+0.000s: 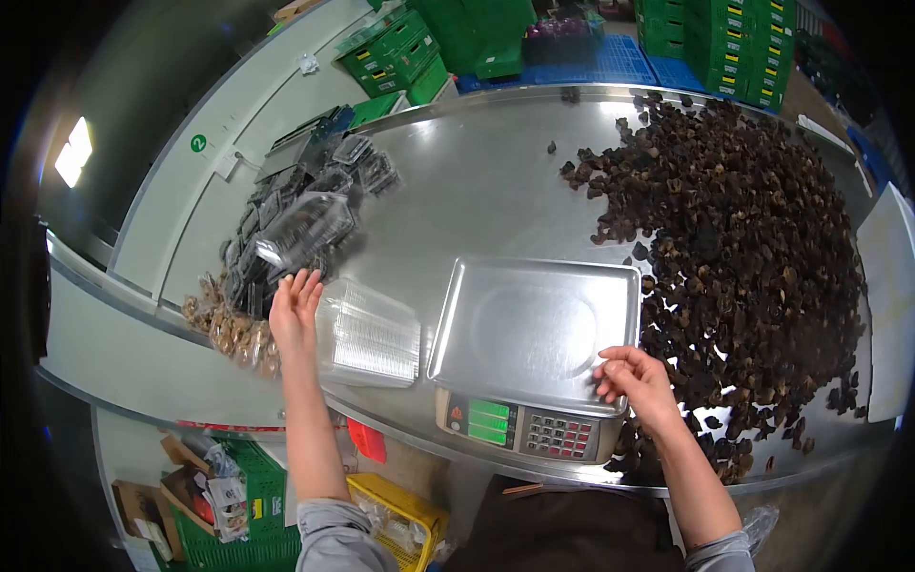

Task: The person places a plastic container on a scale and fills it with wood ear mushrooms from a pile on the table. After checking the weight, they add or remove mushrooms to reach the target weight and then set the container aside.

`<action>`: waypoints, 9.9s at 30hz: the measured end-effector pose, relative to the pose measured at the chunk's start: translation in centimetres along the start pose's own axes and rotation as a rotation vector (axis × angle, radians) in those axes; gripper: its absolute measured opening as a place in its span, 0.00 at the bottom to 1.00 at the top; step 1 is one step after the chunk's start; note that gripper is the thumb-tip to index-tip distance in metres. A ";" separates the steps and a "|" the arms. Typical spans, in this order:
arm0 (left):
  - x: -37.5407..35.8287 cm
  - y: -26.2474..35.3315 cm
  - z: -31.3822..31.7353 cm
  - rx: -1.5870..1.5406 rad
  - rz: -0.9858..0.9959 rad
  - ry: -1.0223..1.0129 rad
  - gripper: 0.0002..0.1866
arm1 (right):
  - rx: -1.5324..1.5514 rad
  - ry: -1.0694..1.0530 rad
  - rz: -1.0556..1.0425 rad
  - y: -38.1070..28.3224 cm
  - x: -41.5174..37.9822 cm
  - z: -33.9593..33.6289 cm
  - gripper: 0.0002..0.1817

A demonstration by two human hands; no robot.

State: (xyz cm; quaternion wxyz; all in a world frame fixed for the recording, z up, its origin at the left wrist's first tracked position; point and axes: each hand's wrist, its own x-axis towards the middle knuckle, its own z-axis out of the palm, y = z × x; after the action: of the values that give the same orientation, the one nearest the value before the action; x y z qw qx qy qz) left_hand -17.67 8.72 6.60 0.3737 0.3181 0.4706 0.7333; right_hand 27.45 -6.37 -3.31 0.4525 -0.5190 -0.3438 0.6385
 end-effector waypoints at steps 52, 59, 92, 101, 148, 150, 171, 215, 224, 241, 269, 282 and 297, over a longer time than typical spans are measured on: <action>-27.0 -11.2 11.6 1.014 0.654 -1.121 0.15 | -1.312 0.723 -0.156 7.8 0.5 -18.9 0.07; -31.1 -9.5 12.8 0.765 0.502 -1.126 0.10 | -1.084 1.111 -0.101 6.1 -14.0 -24.7 0.14; -42.0 -25.2 24.2 1.146 0.260 -1.337 0.56 | -0.997 0.352 -0.245 7.6 -6.9 -18.4 0.46; -39.8 -23.4 23.8 0.499 -0.264 -1.125 0.42 | -0.712 0.235 -0.392 3.6 -6.2 -15.6 0.40; -19.6 -11.2 11.9 0.851 0.428 -0.984 0.39 | -0.430 0.365 -0.422 -2.0 -1.2 -6.6 0.11; -19.9 -12.7 13.3 1.067 0.629 -1.135 0.43 | -0.601 0.293 -0.615 -3.0 0.4 -4.2 0.11; -19.1 -13.1 7.4 0.486 0.020 -0.496 0.27 | -1.061 0.348 -0.316 9.3 -1.3 -11.4 0.07; -23.9 -12.7 12.1 1.018 0.428 -0.885 0.07 | -0.928 0.331 -0.228 11.1 -1.3 -10.8 0.14; -21.8 -10.9 10.2 0.386 -0.315 -0.607 0.04 | -0.707 0.417 -0.484 1.6 -0.3 -6.5 0.12; -20.4 -9.7 3.3 -0.254 -0.693 -0.426 0.08 | -0.503 0.426 -0.194 6.9 0.2 -9.1 0.09; -27.1 -9.3 8.3 0.341 -0.469 -0.742 0.15 | -0.334 0.375 0.100 -2.6 -10.0 -16.9 0.14; -28.5 -10.0 8.5 0.352 -0.534 -0.804 0.07 | -0.364 0.970 -0.116 1.2 -10.6 -34.4 0.09; -29.0 -8.5 7.9 0.470 -0.554 -0.733 0.07 | -0.711 0.975 0.119 5.6 -8.0 -36.6 0.14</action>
State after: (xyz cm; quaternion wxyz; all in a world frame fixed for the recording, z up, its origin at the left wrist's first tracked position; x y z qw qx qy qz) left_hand 5.97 -9.92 -1.77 0.6129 0.4927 0.5274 0.3216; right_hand 62.22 -16.96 -13.85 0.3203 -0.8894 -0.2598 0.1974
